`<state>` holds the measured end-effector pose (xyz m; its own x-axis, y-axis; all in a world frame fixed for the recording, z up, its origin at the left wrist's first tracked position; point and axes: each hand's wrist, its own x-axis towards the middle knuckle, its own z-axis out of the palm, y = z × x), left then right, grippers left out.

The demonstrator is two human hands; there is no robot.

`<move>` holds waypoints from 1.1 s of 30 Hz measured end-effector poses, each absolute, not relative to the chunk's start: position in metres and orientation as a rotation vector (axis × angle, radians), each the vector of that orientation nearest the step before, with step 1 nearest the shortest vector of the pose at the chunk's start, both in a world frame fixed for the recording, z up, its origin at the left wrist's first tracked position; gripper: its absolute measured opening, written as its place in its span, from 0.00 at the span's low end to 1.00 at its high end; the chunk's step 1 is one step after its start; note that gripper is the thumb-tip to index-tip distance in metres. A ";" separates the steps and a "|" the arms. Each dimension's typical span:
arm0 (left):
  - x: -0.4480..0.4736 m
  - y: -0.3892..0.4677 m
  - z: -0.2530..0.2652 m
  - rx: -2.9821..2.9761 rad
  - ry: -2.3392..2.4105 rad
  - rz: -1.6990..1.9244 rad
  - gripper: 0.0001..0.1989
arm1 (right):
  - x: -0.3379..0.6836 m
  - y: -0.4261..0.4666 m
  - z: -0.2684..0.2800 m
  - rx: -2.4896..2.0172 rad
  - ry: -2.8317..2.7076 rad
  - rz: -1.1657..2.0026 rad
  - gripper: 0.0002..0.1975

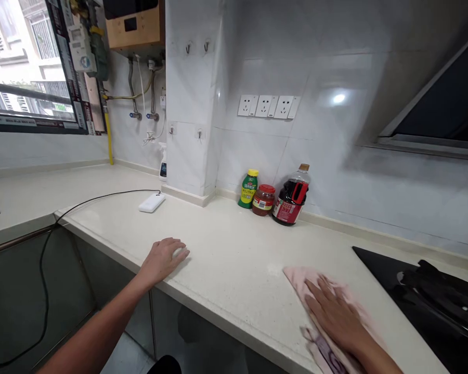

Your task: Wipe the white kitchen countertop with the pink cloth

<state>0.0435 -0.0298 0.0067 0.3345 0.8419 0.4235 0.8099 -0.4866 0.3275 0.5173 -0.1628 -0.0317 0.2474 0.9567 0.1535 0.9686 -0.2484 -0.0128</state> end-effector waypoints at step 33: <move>0.036 -0.024 0.019 2.371 1.548 0.857 0.27 | 0.371 -0.207 -0.010 -1.934 -2.332 -0.023 0.33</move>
<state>0.0361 -0.0244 0.0189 0.2903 0.8846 0.3649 0.7791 -0.4399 0.4467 0.3714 -0.2074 -0.0097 -0.1814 0.9788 0.0954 0.9805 0.1875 -0.0593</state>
